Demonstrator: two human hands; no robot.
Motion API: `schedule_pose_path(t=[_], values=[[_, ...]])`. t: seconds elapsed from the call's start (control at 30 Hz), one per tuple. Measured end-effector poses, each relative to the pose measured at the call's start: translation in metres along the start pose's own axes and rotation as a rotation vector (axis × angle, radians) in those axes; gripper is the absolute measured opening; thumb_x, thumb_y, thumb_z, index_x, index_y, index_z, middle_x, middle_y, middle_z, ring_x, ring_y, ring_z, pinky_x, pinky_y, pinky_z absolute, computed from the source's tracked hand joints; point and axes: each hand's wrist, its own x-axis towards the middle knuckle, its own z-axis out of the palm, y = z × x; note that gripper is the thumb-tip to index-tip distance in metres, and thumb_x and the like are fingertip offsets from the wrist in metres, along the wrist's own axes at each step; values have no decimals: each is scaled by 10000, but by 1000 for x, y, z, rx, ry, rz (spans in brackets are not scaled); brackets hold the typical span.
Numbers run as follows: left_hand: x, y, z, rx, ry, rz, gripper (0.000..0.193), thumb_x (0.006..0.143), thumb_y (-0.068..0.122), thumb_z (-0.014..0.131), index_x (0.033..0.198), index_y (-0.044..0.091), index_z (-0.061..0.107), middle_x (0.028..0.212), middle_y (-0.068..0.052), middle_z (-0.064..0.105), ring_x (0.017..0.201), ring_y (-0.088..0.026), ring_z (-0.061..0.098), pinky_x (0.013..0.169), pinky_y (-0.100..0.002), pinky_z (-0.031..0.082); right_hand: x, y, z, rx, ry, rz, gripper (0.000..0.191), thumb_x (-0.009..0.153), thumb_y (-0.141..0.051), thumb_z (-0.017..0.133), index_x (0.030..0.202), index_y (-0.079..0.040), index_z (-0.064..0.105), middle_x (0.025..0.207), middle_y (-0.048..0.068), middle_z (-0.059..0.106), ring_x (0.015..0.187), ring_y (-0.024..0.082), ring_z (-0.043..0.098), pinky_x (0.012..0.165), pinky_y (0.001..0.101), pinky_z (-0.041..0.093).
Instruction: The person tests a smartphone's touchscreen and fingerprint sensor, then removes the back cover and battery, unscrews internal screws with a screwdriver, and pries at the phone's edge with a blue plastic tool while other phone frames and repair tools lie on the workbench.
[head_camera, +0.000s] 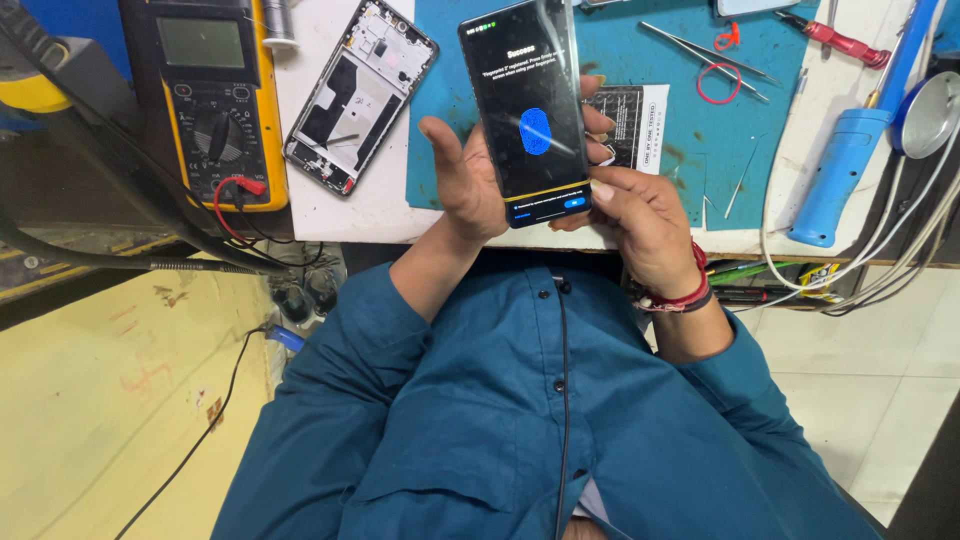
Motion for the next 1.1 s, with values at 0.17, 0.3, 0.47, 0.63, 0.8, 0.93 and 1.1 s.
schedule_pose_path(t=[0.17, 0.3, 0.47, 0.63, 0.8, 0.93, 1.1], values=[[-1, 1, 0, 37, 12, 10, 1247, 839, 944, 292, 1557, -72, 373, 1430, -254, 563, 1194, -291, 681, 1052, -428, 589, 1, 1, 2, -58, -5, -32, 315, 1046, -85, 553, 1266, 126, 631, 1101, 172, 731, 963, 226, 736, 886, 332, 596], [-2, -1, 0, 72, 45, 31, 1228, 853, 938, 285, 1543, -72, 395, 1508, -237, 511, 1237, -275, 648, 1084, -418, 567, 0, -1, 4, -112, 16, -34, 294, 1037, -70, 567, 1249, 115, 649, 1090, 157, 739, 942, 207, 745, 871, 312, 596], [-1, -2, -1, 58, 40, 42, 1211, 858, 930, 290, 1540, -65, 398, 1540, -231, 477, 1252, -277, 640, 1086, -424, 567, 1, -2, 9, -161, 31, -51, 259, 1021, -43, 590, 1217, 112, 660, 1082, 152, 745, 929, 192, 744, 850, 303, 603], [-1, -4, -3, 52, 27, 49, 1205, 860, 926, 291, 1543, -62, 396, 1548, -231, 470, 1257, -277, 638, 1085, -426, 570, 2, -2, 12, -165, 49, -58, 249, 1021, -32, 608, 1217, 112, 661, 1095, 153, 741, 919, 186, 734, 834, 300, 600], [-2, -3, -3, 64, 42, 48, 1219, 859, 931, 293, 1542, -74, 387, 1549, -238, 466, 1269, -281, 633, 1096, -425, 565, 0, 0, 9, -114, 43, -62, 284, 1045, -78, 571, 1247, 105, 652, 1072, 153, 746, 929, 189, 740, 865, 309, 600], [-2, -3, -4, -11, 10, 26, 1218, 848, 927, 294, 1558, -59, 376, 1488, -250, 508, 1231, -302, 660, 1086, -436, 569, 0, 2, 6, -81, 54, -53, 350, 1084, -153, 527, 1287, 107, 645, 1003, 165, 756, 918, 199, 739, 870, 311, 581], [-2, -3, -4, -10, 14, 22, 1241, 846, 940, 274, 1570, -64, 361, 1469, -246, 532, 1192, -319, 677, 1069, -446, 571, -1, 2, 5, -94, 51, -70, 382, 1093, -186, 523, 1298, 115, 639, 1005, 163, 750, 929, 199, 731, 897, 323, 586]])
